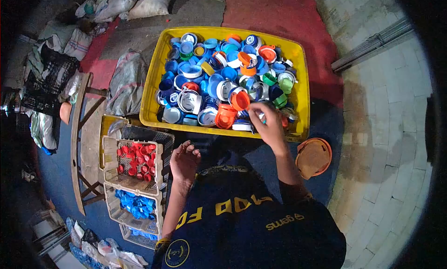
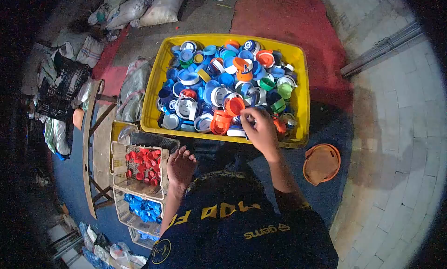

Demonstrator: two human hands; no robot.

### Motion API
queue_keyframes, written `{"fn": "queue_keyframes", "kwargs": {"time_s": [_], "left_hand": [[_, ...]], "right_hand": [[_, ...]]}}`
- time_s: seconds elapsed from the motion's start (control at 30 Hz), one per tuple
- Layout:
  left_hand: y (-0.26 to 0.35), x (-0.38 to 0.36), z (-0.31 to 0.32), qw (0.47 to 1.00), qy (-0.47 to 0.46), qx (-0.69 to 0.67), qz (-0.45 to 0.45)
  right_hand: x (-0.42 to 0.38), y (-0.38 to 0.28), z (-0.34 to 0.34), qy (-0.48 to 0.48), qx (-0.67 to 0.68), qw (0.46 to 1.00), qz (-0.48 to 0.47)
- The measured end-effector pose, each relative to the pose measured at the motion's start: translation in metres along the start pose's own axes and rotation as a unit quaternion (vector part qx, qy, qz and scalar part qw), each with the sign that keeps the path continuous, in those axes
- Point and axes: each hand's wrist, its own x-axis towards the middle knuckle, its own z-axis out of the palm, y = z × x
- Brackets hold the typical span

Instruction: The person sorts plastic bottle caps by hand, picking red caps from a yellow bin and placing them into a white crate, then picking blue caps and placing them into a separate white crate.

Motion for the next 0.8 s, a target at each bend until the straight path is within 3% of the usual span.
{"fn": "queue_keyframes", "kwargs": {"time_s": [0.1,0.3,0.33,0.47,0.8], "left_hand": [[0.001,0.0,0.019,0.999,-0.01,0.029,0.014],[0.002,0.009,0.048,0.995,-0.064,0.052,0.05],[0.003,0.01,0.049,0.994,-0.064,0.074,0.056],[0.012,0.015,0.065,0.989,-0.082,0.114,0.047],[0.033,0.034,0.076,0.983,-0.098,0.152,0.036]], "right_hand": [[0.035,-0.003,0.002,0.032,-0.104,0.985,-0.138],[0.071,-0.008,0.043,-0.087,-0.147,0.973,-0.153],[0.072,-0.004,0.052,-0.087,-0.208,0.961,-0.161],[0.08,0.003,0.063,-0.142,-0.259,0.947,-0.125],[0.041,0.004,0.005,-0.015,-0.121,0.991,-0.055]]}}
